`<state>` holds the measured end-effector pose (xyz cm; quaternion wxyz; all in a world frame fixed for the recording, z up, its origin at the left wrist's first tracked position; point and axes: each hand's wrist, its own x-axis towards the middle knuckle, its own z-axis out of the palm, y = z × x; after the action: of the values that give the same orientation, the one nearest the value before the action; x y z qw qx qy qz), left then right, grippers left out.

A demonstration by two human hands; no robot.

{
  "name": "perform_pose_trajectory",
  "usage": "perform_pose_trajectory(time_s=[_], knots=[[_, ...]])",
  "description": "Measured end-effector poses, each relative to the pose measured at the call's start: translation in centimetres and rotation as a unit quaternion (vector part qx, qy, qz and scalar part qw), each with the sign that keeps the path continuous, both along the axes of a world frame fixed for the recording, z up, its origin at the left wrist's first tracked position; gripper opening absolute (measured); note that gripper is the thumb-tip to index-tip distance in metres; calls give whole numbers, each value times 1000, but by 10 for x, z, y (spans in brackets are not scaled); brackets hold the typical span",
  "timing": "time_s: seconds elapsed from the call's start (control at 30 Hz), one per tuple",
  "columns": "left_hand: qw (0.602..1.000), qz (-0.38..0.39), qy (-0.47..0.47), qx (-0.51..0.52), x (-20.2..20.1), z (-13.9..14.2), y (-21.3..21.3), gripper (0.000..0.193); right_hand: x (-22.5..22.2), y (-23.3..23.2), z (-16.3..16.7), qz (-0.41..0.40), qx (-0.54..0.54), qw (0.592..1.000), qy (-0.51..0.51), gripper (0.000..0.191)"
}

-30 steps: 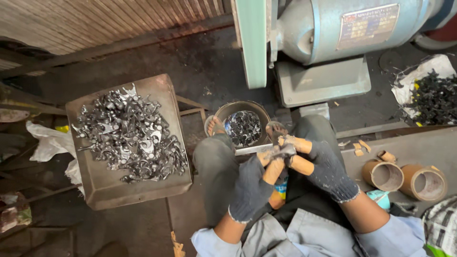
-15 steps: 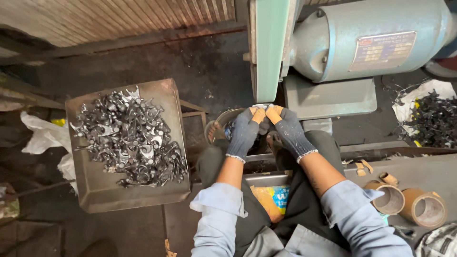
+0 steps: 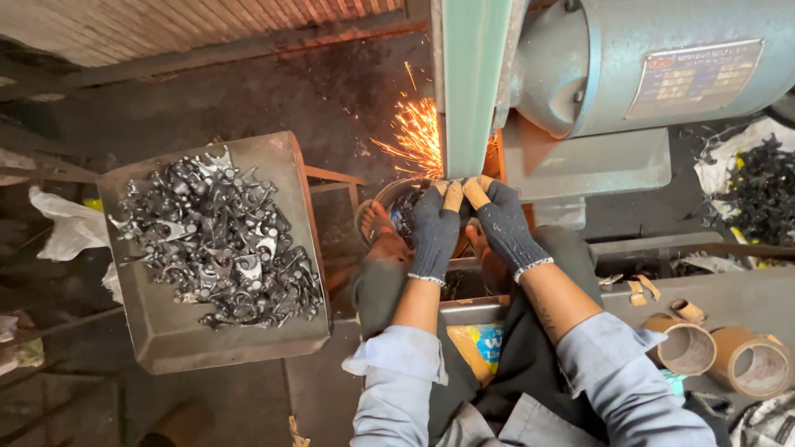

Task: The person sits on the floor and grinds small metal castings against a running bench grinder, producing sparks, then places the ground piece into a tray of finished pieces and picks up the next piece to grind.

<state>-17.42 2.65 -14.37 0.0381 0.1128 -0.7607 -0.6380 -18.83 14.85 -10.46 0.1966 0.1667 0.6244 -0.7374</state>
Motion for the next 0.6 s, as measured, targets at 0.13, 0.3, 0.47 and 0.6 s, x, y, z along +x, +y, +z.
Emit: perform_pose_trajectory(time_s=[0.13,0.3,0.47,0.6], knots=[[999,13,-6,-28,3,-7,5,29,1,1,-5,19,1,1000,18,29],[1000,4,-1,4,0,5,15,29,1,8,9,-7,32,999,-24,29],[991,-88,90,-47,13,67,22,26,29,30,64,-11,81,992,94,31],[940,-129,270,-163,66,137,24,26,79,53,109,-15,39,987,152,38]])
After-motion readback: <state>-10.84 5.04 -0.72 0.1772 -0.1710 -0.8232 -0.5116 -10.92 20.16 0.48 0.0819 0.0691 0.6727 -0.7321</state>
